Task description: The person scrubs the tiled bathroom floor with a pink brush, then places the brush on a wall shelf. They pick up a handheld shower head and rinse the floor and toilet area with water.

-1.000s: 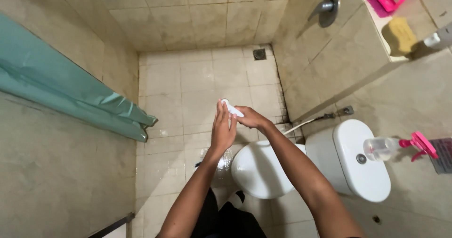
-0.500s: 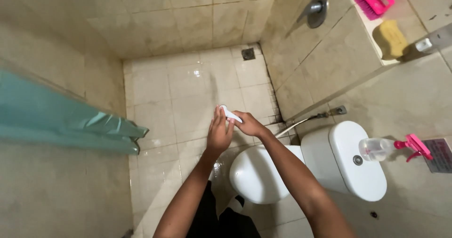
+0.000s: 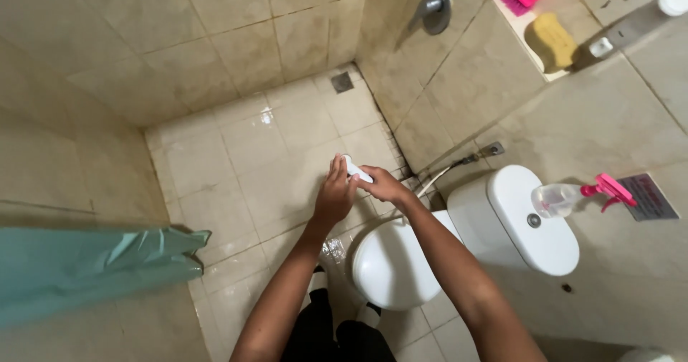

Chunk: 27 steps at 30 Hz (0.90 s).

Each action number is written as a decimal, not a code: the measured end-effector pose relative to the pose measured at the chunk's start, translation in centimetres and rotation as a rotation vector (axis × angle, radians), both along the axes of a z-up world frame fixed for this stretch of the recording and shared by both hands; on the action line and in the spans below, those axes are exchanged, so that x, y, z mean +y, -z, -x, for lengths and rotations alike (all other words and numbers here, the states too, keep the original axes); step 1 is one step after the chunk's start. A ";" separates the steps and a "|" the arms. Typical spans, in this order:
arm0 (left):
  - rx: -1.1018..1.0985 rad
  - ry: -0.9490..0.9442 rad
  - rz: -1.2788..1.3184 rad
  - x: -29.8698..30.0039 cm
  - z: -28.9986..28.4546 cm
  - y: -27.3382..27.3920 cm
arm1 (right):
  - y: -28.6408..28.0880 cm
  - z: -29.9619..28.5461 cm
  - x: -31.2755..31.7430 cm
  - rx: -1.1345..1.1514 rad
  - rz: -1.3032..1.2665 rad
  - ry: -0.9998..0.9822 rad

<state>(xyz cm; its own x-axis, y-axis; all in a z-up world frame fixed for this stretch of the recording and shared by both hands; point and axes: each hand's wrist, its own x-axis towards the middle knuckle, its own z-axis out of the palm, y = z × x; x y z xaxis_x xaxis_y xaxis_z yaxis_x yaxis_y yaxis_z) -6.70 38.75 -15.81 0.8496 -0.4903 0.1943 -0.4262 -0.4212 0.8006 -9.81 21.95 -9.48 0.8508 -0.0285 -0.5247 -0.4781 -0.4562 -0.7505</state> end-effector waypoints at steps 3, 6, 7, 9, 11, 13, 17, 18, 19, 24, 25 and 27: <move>-0.078 0.056 0.033 -0.6 -0.4 -0.4 | 6.1 -0.1 -2.9 -0.233 0.017 -0.067; -0.114 0.079 0.059 -0.9 -0.8 -0.7 | 4.4 0.3 -2.3 -0.429 -0.013 -0.067; -0.111 0.090 0.059 -0.9 -0.7 -0.8 | 4.3 0.7 -2.1 -0.426 -0.011 -0.055; -0.097 0.097 0.067 -1.2 -1.0 -1.2 | 3.9 0.9 -2.0 -0.499 -0.034 0.009; -0.090 0.110 0.075 -1.6 -1.1 -1.7 | 3.4 1.3 -2.1 -0.513 -0.002 0.039; -0.081 0.120 0.084 -1.8 -1.0 -1.9 | 3.3 1.9 -2.1 -0.523 0.032 0.065; -0.075 0.138 0.073 -2.7 -0.4 -2.4 | 4.8 2.6 -3.8 -0.536 0.045 0.077; -0.073 0.140 0.047 -3.0 -0.3 -2.6 | 5.5 2.6 -4.4 -0.571 0.008 0.065; -0.078 0.135 0.052 -3.4 -0.2 -3.1 | 5.2 2.7 -4.7 -0.576 0.011 0.059; -0.136 0.109 -0.024 -4.8 1.3 -3.4 | 3.7 4.4 -5.2 -0.674 0.073 0.068; -0.145 0.098 -0.028 -5.1 1.3 -3.8 | 2.6 4.3 -5.0 -0.683 0.067 0.059; -0.150 0.087 -0.015 -5.6 2.1 -4.5 | 0.4 5.0 -4.6 -0.653 0.131 0.092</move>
